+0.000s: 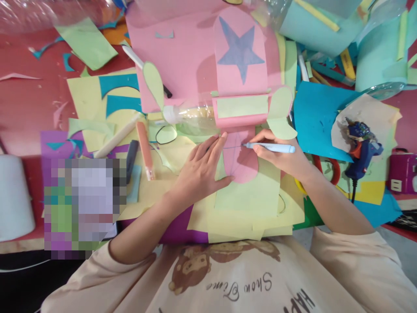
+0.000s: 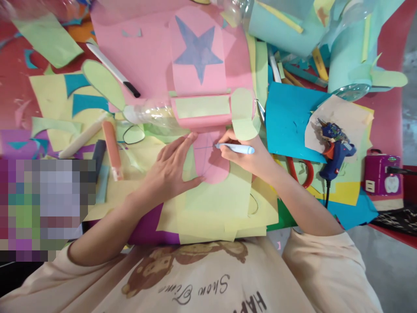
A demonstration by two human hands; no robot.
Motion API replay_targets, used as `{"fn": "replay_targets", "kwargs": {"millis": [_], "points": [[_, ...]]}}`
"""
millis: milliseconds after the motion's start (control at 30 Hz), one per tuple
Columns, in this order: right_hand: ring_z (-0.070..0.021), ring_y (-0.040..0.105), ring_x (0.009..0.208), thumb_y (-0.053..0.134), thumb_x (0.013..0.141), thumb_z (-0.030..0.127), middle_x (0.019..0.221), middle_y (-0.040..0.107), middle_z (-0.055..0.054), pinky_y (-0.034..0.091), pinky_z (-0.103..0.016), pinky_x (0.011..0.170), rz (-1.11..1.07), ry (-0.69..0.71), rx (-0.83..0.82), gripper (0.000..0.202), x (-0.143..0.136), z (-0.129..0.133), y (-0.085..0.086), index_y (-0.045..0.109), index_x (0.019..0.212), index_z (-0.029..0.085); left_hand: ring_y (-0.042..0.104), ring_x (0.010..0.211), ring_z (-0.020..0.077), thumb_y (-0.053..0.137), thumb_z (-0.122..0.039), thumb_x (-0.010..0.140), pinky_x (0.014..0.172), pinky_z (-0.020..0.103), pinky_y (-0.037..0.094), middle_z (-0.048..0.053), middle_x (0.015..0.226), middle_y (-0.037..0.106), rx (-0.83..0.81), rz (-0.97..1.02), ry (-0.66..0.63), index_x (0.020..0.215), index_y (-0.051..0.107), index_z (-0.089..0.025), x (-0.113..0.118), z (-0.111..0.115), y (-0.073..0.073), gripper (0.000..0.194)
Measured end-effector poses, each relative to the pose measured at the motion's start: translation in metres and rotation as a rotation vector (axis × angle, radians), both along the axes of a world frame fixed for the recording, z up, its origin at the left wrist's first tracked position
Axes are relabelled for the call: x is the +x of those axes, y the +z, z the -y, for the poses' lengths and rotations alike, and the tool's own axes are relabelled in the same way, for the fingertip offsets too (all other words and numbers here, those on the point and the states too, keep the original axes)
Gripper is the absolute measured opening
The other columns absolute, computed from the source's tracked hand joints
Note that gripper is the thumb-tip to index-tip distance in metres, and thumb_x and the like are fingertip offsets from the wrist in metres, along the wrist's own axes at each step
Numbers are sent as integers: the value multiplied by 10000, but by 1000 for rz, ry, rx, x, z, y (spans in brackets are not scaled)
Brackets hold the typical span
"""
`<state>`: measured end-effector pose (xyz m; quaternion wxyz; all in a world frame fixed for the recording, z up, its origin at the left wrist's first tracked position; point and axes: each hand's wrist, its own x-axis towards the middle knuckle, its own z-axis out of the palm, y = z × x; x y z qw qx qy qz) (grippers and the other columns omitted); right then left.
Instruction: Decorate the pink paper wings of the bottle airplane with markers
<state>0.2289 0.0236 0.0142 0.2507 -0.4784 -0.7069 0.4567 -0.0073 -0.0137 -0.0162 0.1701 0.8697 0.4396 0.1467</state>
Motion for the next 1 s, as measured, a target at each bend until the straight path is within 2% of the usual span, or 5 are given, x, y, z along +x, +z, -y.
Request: {"fn": "replay_targets", "kwargs": {"millis": [333, 700, 1000], "points": [[-99, 400, 600, 538, 848, 216, 626, 458, 31, 304, -253, 580, 11, 55, 10, 177, 1, -1, 0, 516, 677, 177, 407, 1351, 344, 618, -434, 848, 1071, 461, 373, 187, 1477, 412, 3, 8, -4, 1519, 49, -142, 1, -1, -1, 927], [-89, 298, 536, 522, 845, 251, 602, 371, 48, 241, -260, 517, 52, 66, -212, 190, 5, 3, 2, 465, 674, 194, 402, 1354, 340, 626, -423, 844, 1083, 455, 361, 184, 1485, 404, 2, 7, -1, 1521, 31, -146, 0, 0, -2, 943], [-106, 344, 568, 512, 790, 175, 565, 380, 31, 261, -256, 517, 86, 129, -213, 236, 5, 2, 3, 406, 580, 196, 397, 1359, 348, 609, -433, 853, 1079, 472, 366, 180, 1499, 386, -21, -1, 0, 1523, -1, -172, 0, 0, -1, 942]]}}
